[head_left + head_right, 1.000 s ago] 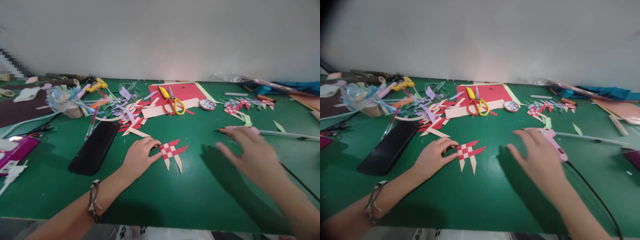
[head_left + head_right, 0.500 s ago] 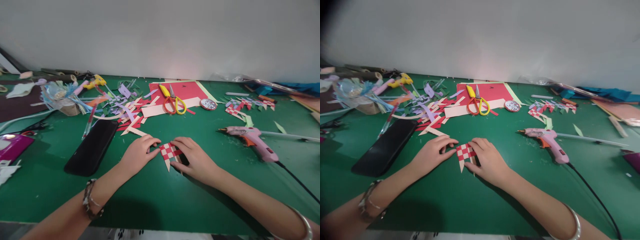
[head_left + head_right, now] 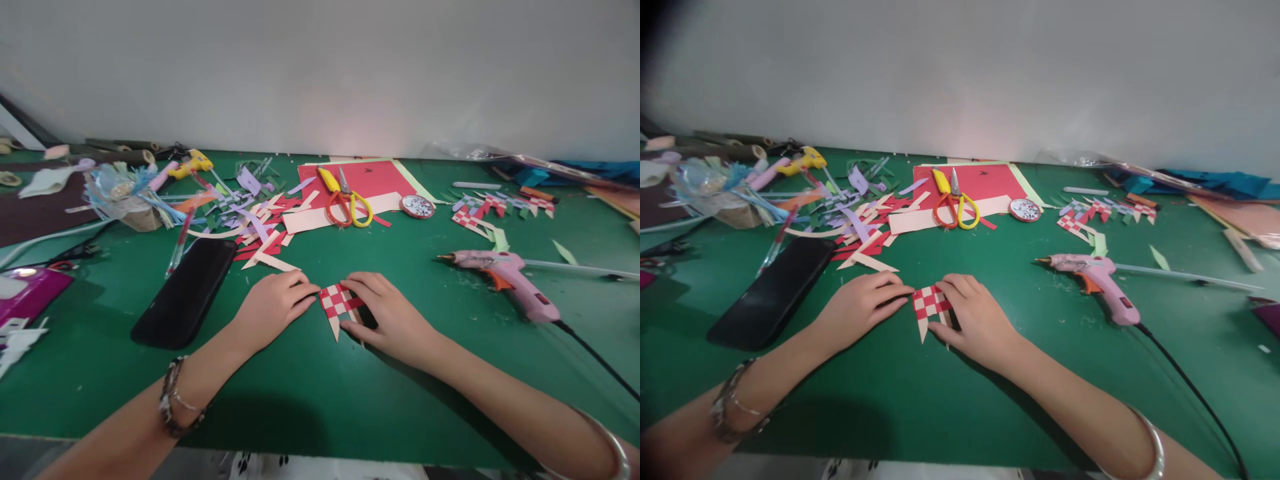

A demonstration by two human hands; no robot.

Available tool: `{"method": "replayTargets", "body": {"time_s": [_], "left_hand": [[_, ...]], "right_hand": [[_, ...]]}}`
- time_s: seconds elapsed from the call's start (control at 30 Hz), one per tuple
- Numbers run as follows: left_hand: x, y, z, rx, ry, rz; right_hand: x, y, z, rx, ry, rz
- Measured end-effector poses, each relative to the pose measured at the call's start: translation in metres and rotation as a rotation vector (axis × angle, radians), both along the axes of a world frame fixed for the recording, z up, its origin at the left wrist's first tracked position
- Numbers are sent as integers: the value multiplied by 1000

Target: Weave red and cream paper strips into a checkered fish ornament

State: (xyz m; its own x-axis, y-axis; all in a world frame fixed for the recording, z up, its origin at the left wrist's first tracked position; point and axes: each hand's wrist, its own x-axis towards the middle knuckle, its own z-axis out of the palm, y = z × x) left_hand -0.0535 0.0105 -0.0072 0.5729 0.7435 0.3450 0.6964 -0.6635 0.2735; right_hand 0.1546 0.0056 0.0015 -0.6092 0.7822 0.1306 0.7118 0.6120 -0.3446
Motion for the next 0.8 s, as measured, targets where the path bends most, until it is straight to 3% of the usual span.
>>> {"method": "replayTargets", "body": {"time_s": [0.8], "left_hand": [[-1,-3,3,135,137,13]], "right_hand": [[0,-1,2,-6,-2,3]]}}
